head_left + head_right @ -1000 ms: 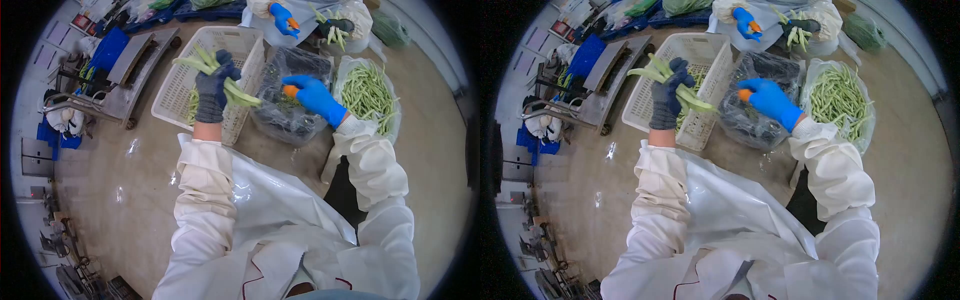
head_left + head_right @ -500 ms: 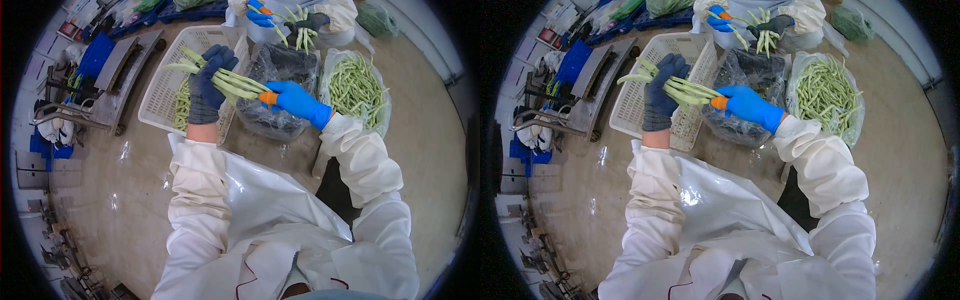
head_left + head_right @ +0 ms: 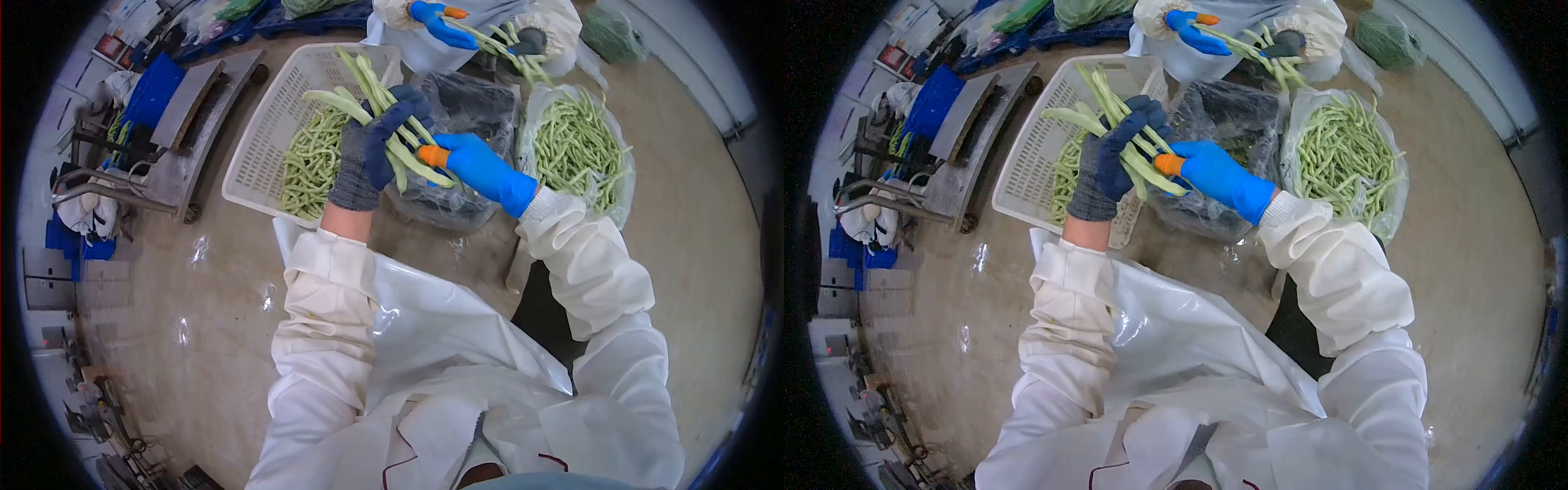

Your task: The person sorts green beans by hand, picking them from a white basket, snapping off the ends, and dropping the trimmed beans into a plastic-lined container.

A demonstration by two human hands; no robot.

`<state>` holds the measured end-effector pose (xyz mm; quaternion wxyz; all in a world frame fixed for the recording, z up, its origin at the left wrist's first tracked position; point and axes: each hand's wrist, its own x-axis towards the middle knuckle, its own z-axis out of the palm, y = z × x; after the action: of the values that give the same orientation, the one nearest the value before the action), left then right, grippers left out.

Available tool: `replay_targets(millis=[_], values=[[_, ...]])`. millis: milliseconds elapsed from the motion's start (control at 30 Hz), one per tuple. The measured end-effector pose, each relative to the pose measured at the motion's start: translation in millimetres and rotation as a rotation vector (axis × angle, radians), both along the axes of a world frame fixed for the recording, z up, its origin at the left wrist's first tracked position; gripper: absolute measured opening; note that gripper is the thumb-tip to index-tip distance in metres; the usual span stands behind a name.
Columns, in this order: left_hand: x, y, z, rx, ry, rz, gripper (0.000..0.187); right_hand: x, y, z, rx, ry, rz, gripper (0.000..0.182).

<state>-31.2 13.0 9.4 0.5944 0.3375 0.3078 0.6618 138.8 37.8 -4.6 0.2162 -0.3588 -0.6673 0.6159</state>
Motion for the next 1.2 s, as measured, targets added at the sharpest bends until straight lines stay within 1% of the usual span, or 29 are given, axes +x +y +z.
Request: replay_targets(millis=[67,167,200,267,333,367,433,467,567,667,767,867,967,1067,1200], values=[[-5.2,-1.7,3.6,-0.021,0.056,0.007,0.034,3.1,8.5,-12.8,0.075,-0.088,0.048,0.027],[-13.7,0.2,-7.1,-0.082,0.279,0.141,0.028,13.2,11.6,-30.5,0.416,-0.113,0.046,0.027],[-14.2,-0.7,-8.5,-0.048,0.301,0.183,0.027,13.4,12.2,-24.3,0.414,-0.104,-0.027,0.028],[-17.8,0.5,-13.5,-0.062,0.391,0.142,0.029,17.6,19.4,-8.7,0.409,-0.089,-0.181,0.032],[-14.7,-2.9,-10.2,-0.104,0.464,0.061,0.036,18.3,28.7,1.4,0.502,0.076,-0.268,0.036],[-10.2,-5.7,-9.9,-0.101,0.442,0.015,0.035,19.7,31.6,5.4,0.550,0.158,-0.310,0.038],[-1.8,-11.7,-6.4,-0.098,0.398,-0.073,0.035,24.2,32.6,20.4,0.743,0.156,-0.260,0.039],[-2.5,-15.6,-1.7,-0.092,0.478,-0.108,0.035,26.0,32.6,24.3,0.837,0.156,-0.231,0.040],[-3.7,-15.3,-5.2,-0.177,0.537,-0.141,0.034,34.2,34.4,22.6,0.962,-0.088,-0.122,0.033],[-10.2,-13.6,-13.9,-0.155,0.549,-0.113,0.035,37.9,39.5,11.9,1.041,-0.156,-0.047,0.028],[-11.3,-14.0,-10.5,-0.228,0.603,-0.144,0.036,40.8,38.6,9.4,1.047,-0.158,-0.066,0.025],[-9.9,-13.7,-15.7,-0.192,0.559,-0.133,0.036,43.1,38.3,13.1,0.999,-0.159,-0.052,0.022],[-9.5,-14.7,-10.5,-0.140,0.544,-0.133,0.037,44.0,35.2,15.4,0.662,-0.179,-0.070,0.020],[-9.6,-16.8,-4.6,-0.123,0.588,-0.141,0.039,43.5,34.7,16.7,0.653,-0.141,-0.061,0.022],[-11.7,-18.1,0.1,-0.104,0.719,-0.169,0.041,47.0,33.3,21.4,0.827,-0.116,-0.021,0.028]])
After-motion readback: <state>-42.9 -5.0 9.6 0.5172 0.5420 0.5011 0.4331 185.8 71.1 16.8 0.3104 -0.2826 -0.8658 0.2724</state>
